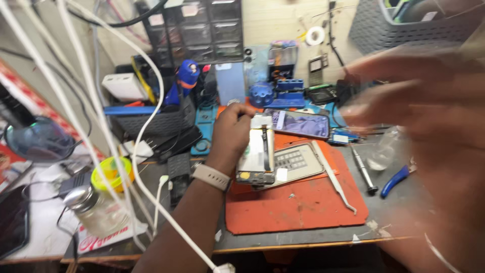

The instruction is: The person uses a metal prying tool to separate the back cover of a smartphone, then uses a screwdriver to remove screws from the internal frame. They handle the battery and internal components while working at a cluttered electronics repair bench.

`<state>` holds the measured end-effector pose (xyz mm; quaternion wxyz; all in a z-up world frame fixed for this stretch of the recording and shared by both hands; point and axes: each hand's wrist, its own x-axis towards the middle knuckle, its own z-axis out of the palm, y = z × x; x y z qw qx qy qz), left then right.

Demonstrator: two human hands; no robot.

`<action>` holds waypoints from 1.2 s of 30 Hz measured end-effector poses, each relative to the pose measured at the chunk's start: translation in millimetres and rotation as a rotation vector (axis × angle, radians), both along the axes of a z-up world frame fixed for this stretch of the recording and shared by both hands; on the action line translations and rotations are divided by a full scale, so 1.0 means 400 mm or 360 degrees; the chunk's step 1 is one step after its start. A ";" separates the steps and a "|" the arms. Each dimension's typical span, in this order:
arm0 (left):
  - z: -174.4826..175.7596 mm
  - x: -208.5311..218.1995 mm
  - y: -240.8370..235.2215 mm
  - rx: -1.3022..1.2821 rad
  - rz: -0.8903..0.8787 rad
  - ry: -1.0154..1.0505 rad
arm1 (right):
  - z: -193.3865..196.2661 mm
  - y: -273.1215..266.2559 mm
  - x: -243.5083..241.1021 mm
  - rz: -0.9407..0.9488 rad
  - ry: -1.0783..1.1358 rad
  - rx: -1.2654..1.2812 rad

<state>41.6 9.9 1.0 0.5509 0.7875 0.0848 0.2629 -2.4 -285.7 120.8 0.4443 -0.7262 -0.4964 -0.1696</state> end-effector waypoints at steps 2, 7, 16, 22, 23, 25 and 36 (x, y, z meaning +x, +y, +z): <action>0.007 -0.018 -0.005 -0.0084 -0.0044 0.0091 | -0.003 -0.052 -0.025 -0.0205 0.0131 -0.0050; 0.041 -0.027 -0.017 -0.0332 -0.0127 0.0089 | -0.093 -0.037 0.006 -0.0963 0.0473 -0.0538; 0.021 -0.024 -0.011 -0.0289 -0.0158 0.0065 | -0.189 -0.050 -0.018 -0.1309 0.0577 -0.0965; 0.012 -0.008 -0.008 -0.0229 -0.0149 -0.0087 | -0.261 -0.033 -0.005 -0.1317 0.0623 -0.1099; 0.008 0.003 -0.006 -0.0215 -0.0159 -0.0113 | -0.266 -0.031 -0.007 -0.1310 0.0619 -0.1114; -0.011 0.012 -0.006 -0.0176 -0.0191 -0.0181 | -0.265 -0.034 -0.010 -0.1314 0.0598 -0.1126; -0.037 0.069 -0.045 -0.0424 -0.0339 -0.0200 | -0.144 -0.175 0.067 -0.1708 0.0422 -0.1042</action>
